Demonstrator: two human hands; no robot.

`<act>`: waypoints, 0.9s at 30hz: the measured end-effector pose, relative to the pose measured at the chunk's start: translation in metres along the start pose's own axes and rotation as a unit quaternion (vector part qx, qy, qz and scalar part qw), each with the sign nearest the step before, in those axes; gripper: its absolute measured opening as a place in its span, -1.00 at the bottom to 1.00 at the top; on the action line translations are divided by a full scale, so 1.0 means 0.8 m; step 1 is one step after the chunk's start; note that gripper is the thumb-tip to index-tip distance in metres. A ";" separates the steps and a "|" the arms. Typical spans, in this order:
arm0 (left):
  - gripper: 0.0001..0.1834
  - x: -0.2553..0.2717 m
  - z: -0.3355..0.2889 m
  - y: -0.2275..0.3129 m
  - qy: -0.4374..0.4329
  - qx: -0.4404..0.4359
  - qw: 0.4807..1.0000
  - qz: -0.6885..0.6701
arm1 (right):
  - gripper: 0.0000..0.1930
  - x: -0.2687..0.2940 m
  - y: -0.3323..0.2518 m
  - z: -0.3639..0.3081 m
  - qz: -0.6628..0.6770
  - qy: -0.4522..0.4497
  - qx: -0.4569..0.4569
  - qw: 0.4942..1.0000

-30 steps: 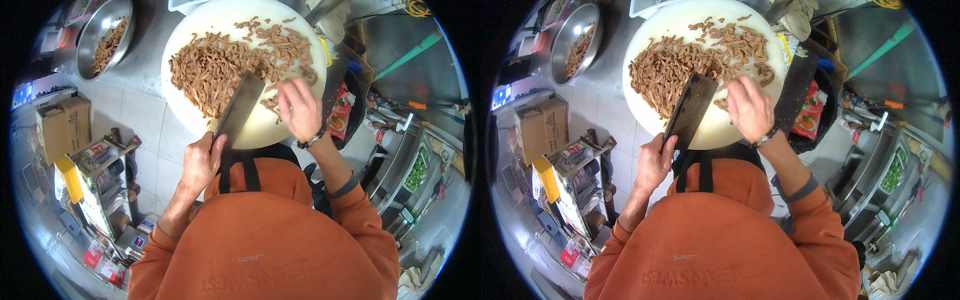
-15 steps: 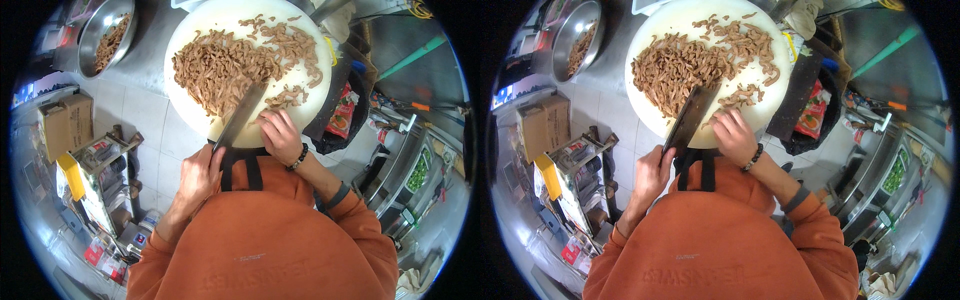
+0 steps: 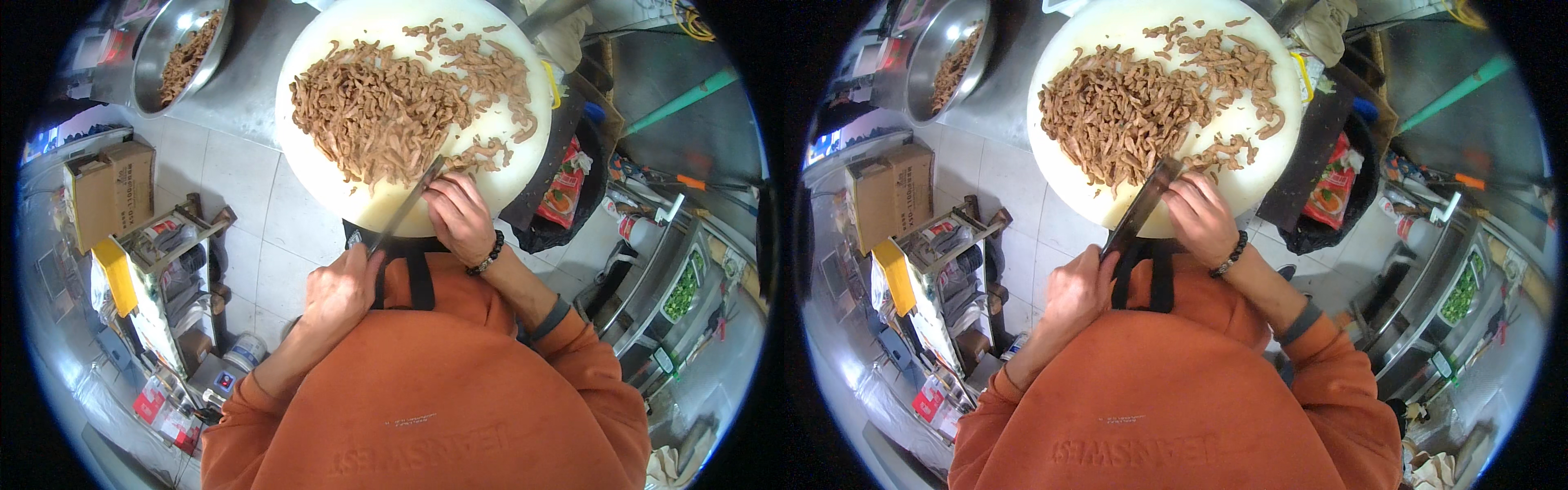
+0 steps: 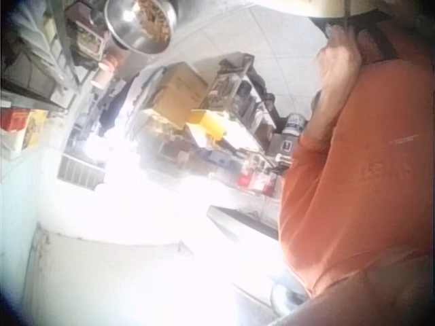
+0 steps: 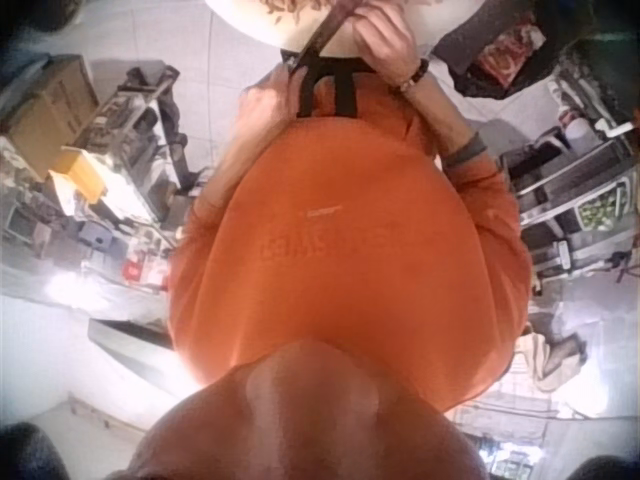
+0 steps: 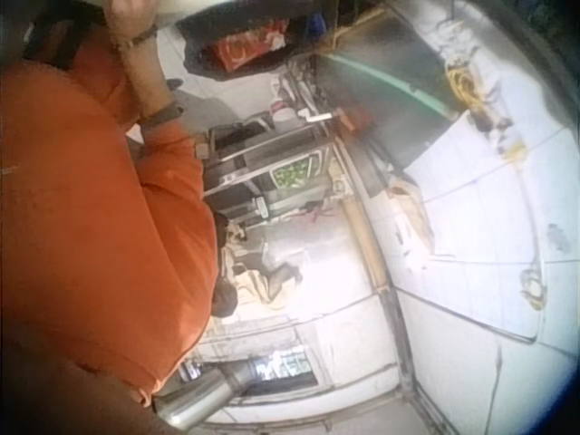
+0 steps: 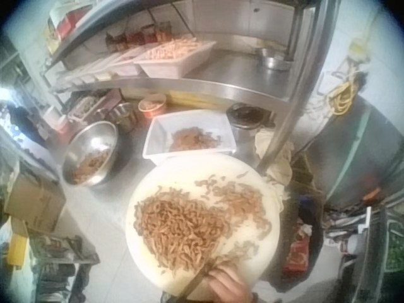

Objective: The person stirs a mixture in a wok, then scrapes the cooked contents into a large metal bowl. The person then uses a cleaver to repeatedly chop and mince a pile of cooked meat on a cutting board, gathering the minced meat into a container.

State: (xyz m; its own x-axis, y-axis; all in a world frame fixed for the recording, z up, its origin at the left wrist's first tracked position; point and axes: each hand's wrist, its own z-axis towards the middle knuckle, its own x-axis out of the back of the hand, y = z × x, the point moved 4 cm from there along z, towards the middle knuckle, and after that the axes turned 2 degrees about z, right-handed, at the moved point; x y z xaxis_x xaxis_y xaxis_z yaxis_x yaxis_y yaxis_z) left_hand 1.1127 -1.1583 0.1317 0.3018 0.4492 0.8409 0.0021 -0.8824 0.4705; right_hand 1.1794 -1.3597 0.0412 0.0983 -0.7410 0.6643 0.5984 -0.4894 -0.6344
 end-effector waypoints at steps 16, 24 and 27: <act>-0.66 0.015 0.010 -0.008 -0.021 -0.010 0.996 -0.087 | -0.70 0.085 0.045 0.026 -0.071 0.110 -0.078 0.988; -0.63 0.001 0.050 -0.009 0.049 0.035 0.987 -0.147 | -0.70 0.073 0.069 0.042 -0.105 -0.045 -0.123 0.986; -0.64 0.016 0.038 -0.003 0.031 -0.026 0.993 -0.107 | -0.72 0.076 0.072 0.049 -0.118 -0.070 -0.128 0.982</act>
State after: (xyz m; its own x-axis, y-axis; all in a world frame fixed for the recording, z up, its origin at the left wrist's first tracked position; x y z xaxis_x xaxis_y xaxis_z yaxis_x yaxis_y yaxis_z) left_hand 1.1454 -1.1544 0.1335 0.2409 0.6346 0.7343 0.0097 -0.7581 0.6520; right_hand 1.2509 -1.4152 0.0605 0.1004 -0.5320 0.8408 0.3996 -0.7523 -0.5237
